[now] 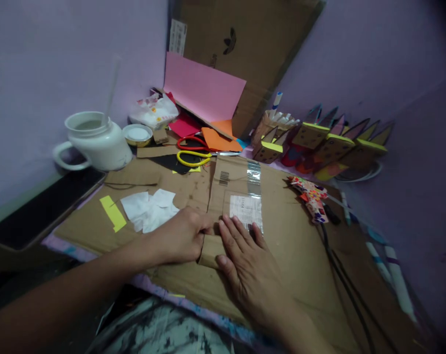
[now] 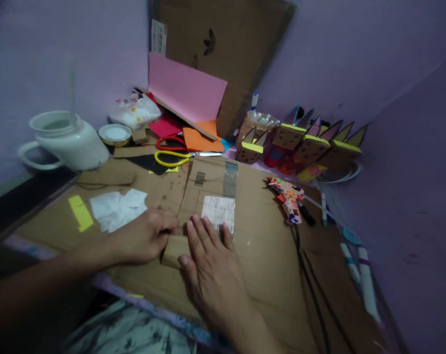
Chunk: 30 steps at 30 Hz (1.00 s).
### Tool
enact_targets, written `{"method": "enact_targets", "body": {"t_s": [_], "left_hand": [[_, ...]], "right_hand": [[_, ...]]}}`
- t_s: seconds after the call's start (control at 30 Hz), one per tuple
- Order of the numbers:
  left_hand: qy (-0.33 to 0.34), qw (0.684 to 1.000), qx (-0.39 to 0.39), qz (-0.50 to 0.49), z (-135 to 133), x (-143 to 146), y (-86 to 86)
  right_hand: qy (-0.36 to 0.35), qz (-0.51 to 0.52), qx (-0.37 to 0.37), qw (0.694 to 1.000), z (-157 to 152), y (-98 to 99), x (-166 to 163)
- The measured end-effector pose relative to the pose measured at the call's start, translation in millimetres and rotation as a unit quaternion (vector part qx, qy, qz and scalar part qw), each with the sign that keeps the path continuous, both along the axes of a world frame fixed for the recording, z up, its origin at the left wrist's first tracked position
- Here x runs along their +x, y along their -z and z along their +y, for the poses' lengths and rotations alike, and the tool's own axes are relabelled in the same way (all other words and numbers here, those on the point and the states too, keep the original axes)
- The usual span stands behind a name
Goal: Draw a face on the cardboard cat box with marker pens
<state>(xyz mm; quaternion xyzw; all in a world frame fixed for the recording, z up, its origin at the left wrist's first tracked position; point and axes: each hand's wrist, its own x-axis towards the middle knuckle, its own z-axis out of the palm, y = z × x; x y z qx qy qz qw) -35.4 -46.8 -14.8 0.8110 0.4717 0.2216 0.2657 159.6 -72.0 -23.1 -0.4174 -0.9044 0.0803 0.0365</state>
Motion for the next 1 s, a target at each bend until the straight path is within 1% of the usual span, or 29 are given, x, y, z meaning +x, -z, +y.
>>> {"method": "enact_targets", "body": {"t_s": [0.07, 0.13, 0.23, 0.3, 0.37, 0.47, 0.53, 0.6, 0.67, 0.7, 0.73, 0.77, 0.8, 0.83, 0.87, 0.9, 0.93, 1.0], "left_hand": [[-0.007, 1.0, -0.004, 0.004, -1, 0, 0.8], [-0.013, 1.0, -0.005, 0.003, -2, -1, 1.9], [-0.018, 1.0, 0.0, -0.008, -3, -2, 4.0], [-0.013, 1.0, 0.004, -0.017, -3, -2, 5.3], [-0.003, 1.0, 0.01, -0.028, -2, -2, 6.0], [0.0, 0.999, 0.012, -0.037, 0, -1, 5.5], [-0.005, 0.999, 0.011, -0.035, 0, 0, 4.5], [-0.007, 0.999, 0.014, -0.034, -1, 0, 3.4], [-0.007, 0.999, 0.023, -0.036, -3, -2, 3.0], [-0.002, 0.999, 0.034, -0.038, -5, -3, 3.5], [0.005, 0.998, 0.048, -0.041, -7, -5, 4.5], [0.014, 0.997, 0.066, -0.043, -8, -6, 6.0], [0.024, 0.995, 0.088, -0.045, -10, -8, 8.0], [0.034, 0.992, 0.112, -0.046, -11, -10, 10.4], [0.043, 0.989, 0.132, -0.046, -12, -11, 12.9], [0.05, 0.987, 0.147, -0.045, -12, -13, 15.5], [0.054, 0.985, 0.158, -0.044, -13, -13, 17.9], [0.062, 0.983, 0.167, -0.039, -12, -14, 21.8]], "right_hand": [[-0.013, -0.005, 0.022, 1.0, 1, 0.8, 0], [-0.016, 0.001, 0.06, 0.998, 0, 0.1, 0], [-0.005, 0.032, 0.134, 0.991, -3, -2.7, -2], [-0.014, 0.048, 0.159, 0.986, -5, -2.8, -6], [-0.028, 0.051, 0.144, 0.988, -6, 0.6, -11], [-0.026, 0.048, 0.079, 0.995, -6, 8.6, -18], [-0.021, 0.053, 0.041, 0.998, -5, 9.4, -19], [-0.039, 0.071, 0.011, 0.997, -4, 2.8, -12], [-0.047, 0.126, 0.0, 0.991, -3, -9.4, 3], [-0.027, 0.173, 0.008, 0.985, -2, -15.9, 13], [0.019, 0.229, 0.023, 0.973, 0, -21.7, 23], [0.085, 0.286, 0.037, 0.954, 2, -25.8, 35], [0.163, 0.333, 0.041, 0.928, 6, -28.0, 45], [0.235, 0.363, 0.023, 0.901, 9, -27.9, 54], [0.291, 0.379, -0.017, 0.878, 14, -25.9, 61], [0.328, 0.384, -0.067, 0.86, 18, -22.4, 65], [0.345, 0.386, -0.116, 0.848, 23, -18.2, 67], [0.341, 0.389, -0.185, 0.835, 31, -10.1, 65]]}}
